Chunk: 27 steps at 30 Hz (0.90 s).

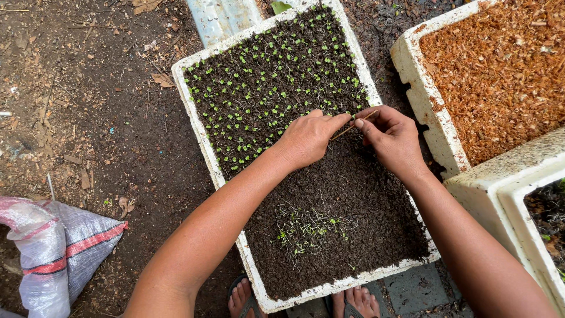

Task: The person plants small seedlings into a tray of soil by using a thin stick to create holes and gently placing the roots inside.

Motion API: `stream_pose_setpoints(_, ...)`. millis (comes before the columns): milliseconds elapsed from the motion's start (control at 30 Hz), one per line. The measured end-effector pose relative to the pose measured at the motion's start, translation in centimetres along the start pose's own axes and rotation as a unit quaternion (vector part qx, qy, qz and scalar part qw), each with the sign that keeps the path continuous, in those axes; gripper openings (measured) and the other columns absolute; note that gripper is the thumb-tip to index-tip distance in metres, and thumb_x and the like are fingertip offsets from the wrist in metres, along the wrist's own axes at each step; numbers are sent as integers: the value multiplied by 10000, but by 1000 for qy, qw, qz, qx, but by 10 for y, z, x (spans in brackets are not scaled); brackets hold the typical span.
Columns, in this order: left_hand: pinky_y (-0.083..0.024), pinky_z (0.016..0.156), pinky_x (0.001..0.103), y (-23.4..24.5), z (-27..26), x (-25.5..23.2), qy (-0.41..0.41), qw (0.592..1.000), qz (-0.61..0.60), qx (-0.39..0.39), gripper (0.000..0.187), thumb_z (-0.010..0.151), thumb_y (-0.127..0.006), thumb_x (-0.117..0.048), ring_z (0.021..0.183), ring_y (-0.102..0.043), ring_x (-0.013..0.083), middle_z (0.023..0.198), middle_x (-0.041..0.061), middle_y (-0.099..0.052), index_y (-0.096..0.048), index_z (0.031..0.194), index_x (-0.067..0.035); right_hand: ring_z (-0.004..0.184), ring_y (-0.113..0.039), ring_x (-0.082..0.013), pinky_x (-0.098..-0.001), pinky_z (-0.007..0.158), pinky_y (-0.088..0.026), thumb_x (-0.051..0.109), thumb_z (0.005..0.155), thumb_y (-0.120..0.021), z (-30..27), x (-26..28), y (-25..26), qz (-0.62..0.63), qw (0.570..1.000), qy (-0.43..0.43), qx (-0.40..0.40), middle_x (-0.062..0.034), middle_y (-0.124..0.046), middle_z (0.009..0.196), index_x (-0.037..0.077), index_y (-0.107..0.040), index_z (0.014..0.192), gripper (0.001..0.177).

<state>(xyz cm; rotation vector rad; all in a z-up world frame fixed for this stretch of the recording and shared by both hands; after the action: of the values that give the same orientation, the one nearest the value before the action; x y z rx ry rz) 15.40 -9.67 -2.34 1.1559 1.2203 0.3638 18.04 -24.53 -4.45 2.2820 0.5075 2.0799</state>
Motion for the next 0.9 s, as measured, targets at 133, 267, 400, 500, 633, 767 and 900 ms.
stream_pose_setpoints(133,-557,722,351,2,-1,-1,2,1000,1,8,440,1014,-463,4,852,-616,221,916,99,-730,-521,1430,-129,629,-655,-140,-268,604,-511,44,967,-741,0,8,-3,-29,1000,10,5,-103,-713,793,40,-751,1055,89)
stream_pose_setpoints(267,-564,764,371,17,-1,-8,-7,1000,-19,-8,385,1014,-479,-2,877,-640,237,941,122,-733,-560,1379,-95,672,-682,-201,-327,611,-510,30,961,-743,-2,25,-7,-99,993,59,18,-134,-722,804,44,-754,1052,93)
stream_pose_setpoints(400,-576,804,367,48,-8,-14,-2,997,-47,-62,294,1000,-490,-6,864,-679,242,924,137,-728,-639,1249,-52,724,-695,-224,-349,636,-519,46,962,-751,-4,27,-8,-120,989,85,9,-136,-733,832,49,-747,1039,77)
stream_pose_setpoints(500,-573,795,343,57,-14,-5,7,994,-51,-92,174,983,-552,-60,819,-678,201,873,80,-701,-676,1103,-82,733,-673,-242,-367,671,-534,12,967,-765,-13,26,4,-73,994,81,-21,-191,-719,834,-11,-731,1037,81)
stream_pose_setpoints(633,-586,728,379,95,-41,-17,30,989,-85,-113,69,969,-601,-99,779,-710,224,805,58,-691,-670,968,-99,735,-650,-263,-379,692,-545,20,1034,-758,-26,39,30,-54,993,88,-53,-213,-690,863,-44,-695,1045,91)
stream_pose_setpoints(767,-487,537,300,98,-73,-33,69,995,-50,-48,314,1004,-573,-152,516,-496,138,569,-19,-459,-478,705,-156,894,-717,-241,-328,839,-616,13,1060,-688,-50,62,52,51,994,74,-65,-196,-708,999,-25,-643,1087,65)
stream_pose_setpoints(900,-502,569,360,89,-122,-59,119,985,-9,121,240,848,-459,37,587,-497,174,680,-2,-476,-381,729,-155,955,-708,-234,-322,947,-626,21,1093,-554,-80,77,66,106,993,20,-50,-164,-678,1028,-7,-566,1219,129)
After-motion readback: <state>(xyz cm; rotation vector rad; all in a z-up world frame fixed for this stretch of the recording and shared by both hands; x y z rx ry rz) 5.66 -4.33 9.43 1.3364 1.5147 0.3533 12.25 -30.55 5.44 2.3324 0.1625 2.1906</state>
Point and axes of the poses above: each hand's wrist, its own z-axis towards the middle knuckle, its own y-axis out of the back of the hand, x = y × z, the point moved 9 cm from there along z, towards the middle knuckle
